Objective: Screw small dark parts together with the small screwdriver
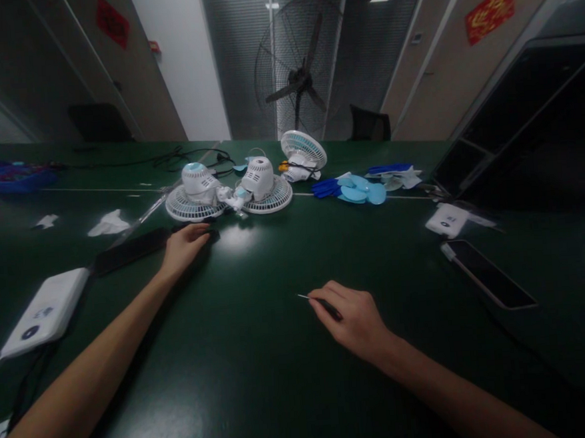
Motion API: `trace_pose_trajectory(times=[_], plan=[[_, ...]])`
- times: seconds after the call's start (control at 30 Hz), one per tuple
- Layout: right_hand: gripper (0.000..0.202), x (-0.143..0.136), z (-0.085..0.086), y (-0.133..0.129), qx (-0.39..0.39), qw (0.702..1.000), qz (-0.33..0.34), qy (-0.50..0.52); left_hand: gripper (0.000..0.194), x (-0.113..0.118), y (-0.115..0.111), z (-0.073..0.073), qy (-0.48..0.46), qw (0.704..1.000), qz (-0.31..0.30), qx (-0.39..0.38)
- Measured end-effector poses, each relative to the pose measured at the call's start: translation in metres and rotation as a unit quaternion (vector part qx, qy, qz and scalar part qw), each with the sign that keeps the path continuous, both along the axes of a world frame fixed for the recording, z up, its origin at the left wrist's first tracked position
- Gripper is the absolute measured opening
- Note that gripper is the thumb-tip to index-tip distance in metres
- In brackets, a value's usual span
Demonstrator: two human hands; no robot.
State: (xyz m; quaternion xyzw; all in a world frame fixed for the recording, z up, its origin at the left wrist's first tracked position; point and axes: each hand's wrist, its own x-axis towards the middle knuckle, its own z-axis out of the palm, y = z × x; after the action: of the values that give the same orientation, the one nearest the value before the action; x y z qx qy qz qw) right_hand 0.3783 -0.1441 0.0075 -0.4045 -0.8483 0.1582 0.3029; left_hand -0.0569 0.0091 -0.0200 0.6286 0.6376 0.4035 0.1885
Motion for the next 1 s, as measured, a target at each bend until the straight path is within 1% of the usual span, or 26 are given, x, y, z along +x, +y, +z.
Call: trace_pose_trajectory(times=[0.1, 0.23, 0.4, 0.6, 0.77, 1.0], plan=[[0.021, 0.0, -0.001, 0.0, -0.003, 1.0, 0.0, -0.003, 0.054, 0.001, -0.002, 0.002, 0.005, 1.0, -0.009, -0.001], [0.02, 0.001, -0.001, 0.0, -0.012, 1.0, -0.002, -0.009, 0.05, 0.003, -0.005, 0.005, 0.015, 1.0, -0.001, -0.021], [0.02, 0.0, 0.0, 0.0, -0.013, 1.0, 0.003, -0.007, 0.049, 0.008, -0.007, 0.008, 0.036, 0.999, 0.009, -0.026], [0.018, 0.001, -0.002, 0.0, -0.016, 1.0, 0.003, -0.008, 0.048, 0.01, -0.009, 0.01, 0.059, 0.998, 0.006, -0.026], [0.019, 0.001, -0.002, 0.0, -0.01, 1.0, 0.001, -0.014, 0.046, 0.007, -0.006, 0.007, 0.05, 0.999, 0.015, -0.006], [0.019, 0.0, 0.0, -0.001, -0.017, 1.0, 0.004, -0.008, 0.05, 0.002, -0.005, 0.004, 0.018, 1.0, 0.017, 0.017]])
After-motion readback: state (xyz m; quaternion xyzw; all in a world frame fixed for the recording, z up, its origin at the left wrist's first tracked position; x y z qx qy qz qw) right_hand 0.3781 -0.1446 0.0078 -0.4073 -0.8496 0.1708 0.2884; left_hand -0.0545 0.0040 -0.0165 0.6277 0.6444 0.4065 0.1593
